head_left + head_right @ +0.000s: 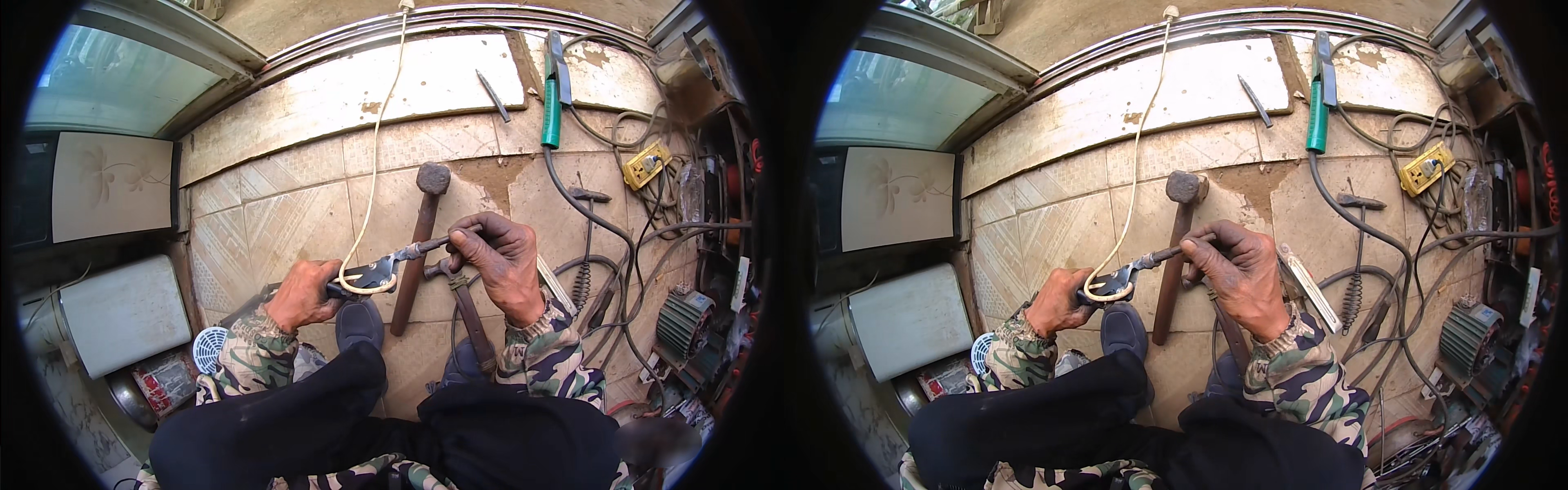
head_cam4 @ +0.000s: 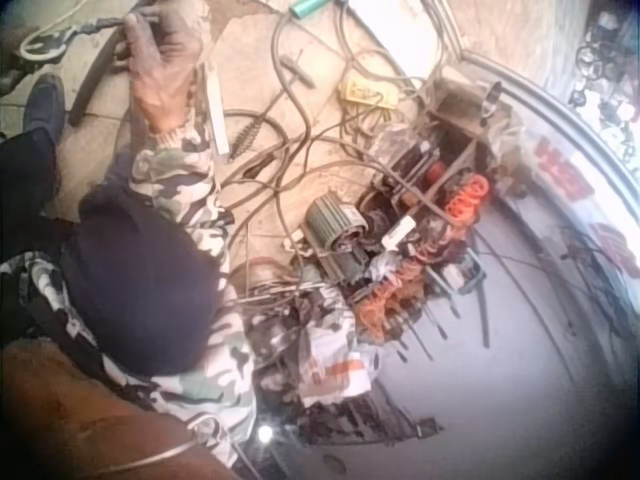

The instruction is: The person uses an angle grinder to smooth a metal part clamped in a vise, then uses a hammer and pliers to shape and adjust the metal piece. The person works on the floor in a cluttered workshop environment.

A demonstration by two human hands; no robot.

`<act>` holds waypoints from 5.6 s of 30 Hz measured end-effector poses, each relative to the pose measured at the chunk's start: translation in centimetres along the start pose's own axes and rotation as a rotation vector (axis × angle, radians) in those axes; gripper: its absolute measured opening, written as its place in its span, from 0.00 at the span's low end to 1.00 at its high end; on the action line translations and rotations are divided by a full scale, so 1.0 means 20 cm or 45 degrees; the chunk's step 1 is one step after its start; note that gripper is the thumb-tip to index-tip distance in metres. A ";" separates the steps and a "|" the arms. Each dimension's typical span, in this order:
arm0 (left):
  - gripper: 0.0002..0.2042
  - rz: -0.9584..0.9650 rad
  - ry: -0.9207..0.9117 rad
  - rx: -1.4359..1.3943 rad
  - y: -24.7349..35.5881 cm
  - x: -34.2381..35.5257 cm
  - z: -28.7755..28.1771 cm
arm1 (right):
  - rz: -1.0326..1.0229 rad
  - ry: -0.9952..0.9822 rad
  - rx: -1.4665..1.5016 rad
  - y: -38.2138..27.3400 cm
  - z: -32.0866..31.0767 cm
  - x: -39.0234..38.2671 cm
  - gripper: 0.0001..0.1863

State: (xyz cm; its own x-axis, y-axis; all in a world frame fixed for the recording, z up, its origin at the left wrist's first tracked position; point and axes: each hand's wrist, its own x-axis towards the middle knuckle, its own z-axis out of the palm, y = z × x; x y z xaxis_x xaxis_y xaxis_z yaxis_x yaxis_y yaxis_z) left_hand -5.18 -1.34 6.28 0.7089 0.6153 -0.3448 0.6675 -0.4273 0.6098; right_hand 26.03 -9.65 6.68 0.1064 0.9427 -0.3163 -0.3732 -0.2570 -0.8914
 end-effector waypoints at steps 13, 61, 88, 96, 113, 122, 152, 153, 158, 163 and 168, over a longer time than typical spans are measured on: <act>0.11 -0.077 -0.002 -0.003 0.02 0.01 -0.01 | 0.006 0.008 0.033 0.05 -0.01 -0.01 0.12; 0.11 -0.046 0.000 -0.015 -0.01 -0.01 0.01 | -0.044 -0.088 -0.126 0.00 -0.04 -0.05 0.12; 0.09 -0.034 0.242 0.068 -0.07 0.18 0.03 | -0.001 0.138 0.113 0.29 -0.06 -0.10 0.09; 0.12 -0.067 0.185 -0.007 -0.03 0.21 0.02 | 0.205 -0.037 -0.192 0.12 -0.20 0.07 0.12; 0.08 -0.041 0.143 0.055 -0.06 0.27 -0.01 | 0.118 -0.373 -1.532 0.38 -0.17 0.20 0.13; 0.10 -0.049 0.125 0.054 -0.04 0.19 -0.03 | -0.241 -0.111 -0.839 -0.01 -0.17 0.24 0.12; 0.12 0.044 0.127 0.055 0.04 0.08 0.00 | -0.181 -0.306 -0.478 -0.20 -0.11 0.12 0.10; 0.13 0.032 0.109 0.065 0.04 0.08 0.00 | -0.200 -0.355 -0.616 -0.19 -0.08 0.12 0.10; 0.14 0.015 0.076 0.075 0.04 0.07 0.01 | -0.207 -0.353 -0.516 -0.14 -0.07 0.12 0.09; 0.14 0.021 0.067 0.080 0.05 0.08 0.00 | -0.262 -0.355 -0.521 -0.14 -0.09 0.12 0.08; 0.14 0.030 0.075 0.071 0.06 0.07 0.00 | -0.384 -0.387 -0.742 -0.16 -0.09 0.13 0.09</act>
State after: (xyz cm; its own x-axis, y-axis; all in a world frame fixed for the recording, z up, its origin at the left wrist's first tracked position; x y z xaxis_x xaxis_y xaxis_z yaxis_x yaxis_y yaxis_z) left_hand -3.37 -0.89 6.46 0.7109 0.6418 -0.2876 0.6638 -0.4771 0.5760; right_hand 29.21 -6.75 8.00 -0.1654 0.9862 -0.0003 0.1934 0.0321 -0.9806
